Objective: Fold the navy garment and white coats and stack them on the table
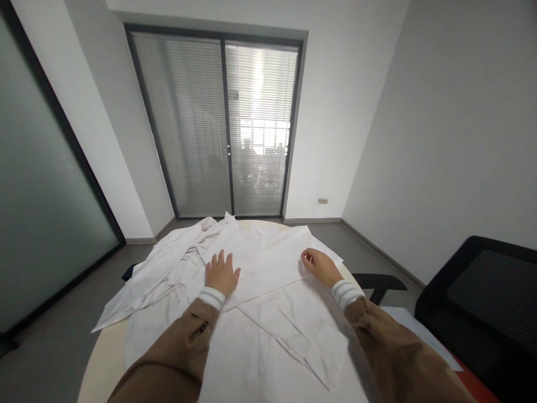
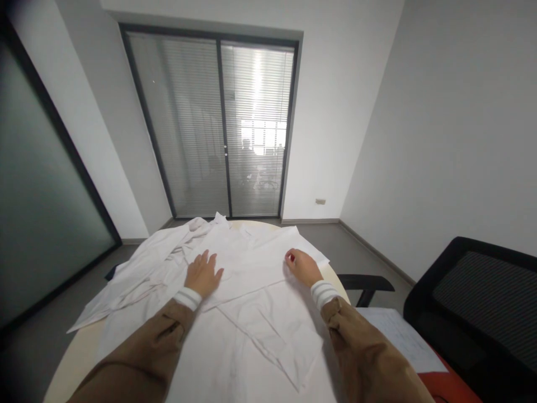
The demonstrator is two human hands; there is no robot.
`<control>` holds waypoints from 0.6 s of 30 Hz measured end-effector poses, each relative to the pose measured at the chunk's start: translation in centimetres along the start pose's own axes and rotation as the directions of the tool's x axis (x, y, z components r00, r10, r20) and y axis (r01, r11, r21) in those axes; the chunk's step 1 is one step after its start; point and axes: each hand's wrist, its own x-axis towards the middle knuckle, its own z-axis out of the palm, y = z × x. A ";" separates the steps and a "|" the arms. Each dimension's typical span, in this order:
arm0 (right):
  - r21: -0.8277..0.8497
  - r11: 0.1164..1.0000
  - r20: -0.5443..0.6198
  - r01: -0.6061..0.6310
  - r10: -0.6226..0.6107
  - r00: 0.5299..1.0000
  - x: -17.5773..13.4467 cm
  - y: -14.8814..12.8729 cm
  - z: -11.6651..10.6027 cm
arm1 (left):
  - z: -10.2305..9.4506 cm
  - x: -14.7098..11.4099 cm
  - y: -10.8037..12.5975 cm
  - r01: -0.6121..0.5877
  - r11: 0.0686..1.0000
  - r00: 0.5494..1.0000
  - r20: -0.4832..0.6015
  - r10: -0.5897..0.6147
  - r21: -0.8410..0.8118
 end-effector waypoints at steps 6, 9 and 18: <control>0.317 0.909 0.366 0.269 -0.379 0.850 -5.6 -4.4 0.0 | -0.5 1.4 -6.9 0.216 0.974 0.976 -0.008 -0.217 -0.067; 0.348 0.895 0.381 0.280 -0.408 0.830 -7.0 -4.7 0.2 | 0.2 1.8 -8.8 0.206 0.944 0.978 0.035 -0.204 -0.259; 0.444 0.892 0.520 0.090 -0.338 0.785 -7.7 -3.8 0.7 | -2.1 1.7 -10.8 0.206 0.896 0.962 0.248 -0.112 -0.394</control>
